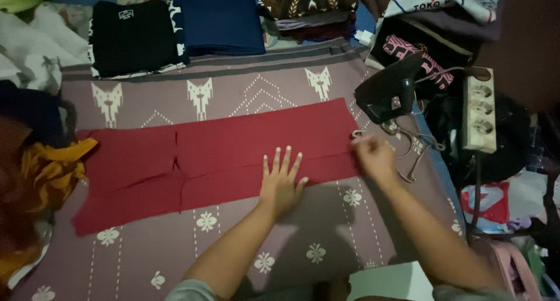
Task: The person irons a red shirt on a patterned ironing board using a black electric iron. They smooth the fabric with their hands, iron the main body and sleeves, and then fold the shirt into a neat rectangle.
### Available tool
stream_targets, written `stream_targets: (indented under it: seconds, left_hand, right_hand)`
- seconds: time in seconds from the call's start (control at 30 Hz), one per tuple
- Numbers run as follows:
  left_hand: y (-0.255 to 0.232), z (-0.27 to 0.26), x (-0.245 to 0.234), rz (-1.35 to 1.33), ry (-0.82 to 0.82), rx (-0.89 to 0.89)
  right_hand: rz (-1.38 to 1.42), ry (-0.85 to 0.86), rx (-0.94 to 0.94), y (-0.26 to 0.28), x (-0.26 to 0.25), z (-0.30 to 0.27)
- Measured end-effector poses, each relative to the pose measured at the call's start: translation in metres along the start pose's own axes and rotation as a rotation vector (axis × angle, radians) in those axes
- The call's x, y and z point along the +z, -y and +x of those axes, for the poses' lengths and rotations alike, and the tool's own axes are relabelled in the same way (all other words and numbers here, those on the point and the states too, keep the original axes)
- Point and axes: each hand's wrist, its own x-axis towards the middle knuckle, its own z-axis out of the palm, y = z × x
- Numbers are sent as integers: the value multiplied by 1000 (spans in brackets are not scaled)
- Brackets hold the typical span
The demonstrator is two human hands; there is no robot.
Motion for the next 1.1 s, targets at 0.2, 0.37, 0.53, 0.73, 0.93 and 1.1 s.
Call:
stream_targets:
  seconds: [0.2, 0.37, 0.53, 0.73, 0.93, 1.1]
  left_hand:
    - [-1, -4, 5, 25, 70, -27]
    - [-1, -7, 10, 11, 66, -25]
    - [-5, -2, -5, -95, 148, -97]
    - [-6, 51, 11, -306, -189, -134]
    - [-13, 101, 55, -417, -63, -286]
    - [6, 104, 62, -1422, -282, -325]
  right_hand:
    - [-595, -94, -396, 44, 9, -43]
    - [-222, 192, 121, 64, 13, -21]
    - [180, 162, 571, 64, 25, -8]
    - [538, 67, 726, 56, 35, -3]
    - [1014, 201, 470, 93, 19, -11]
    - [595, 407, 95, 154, 48, -21]
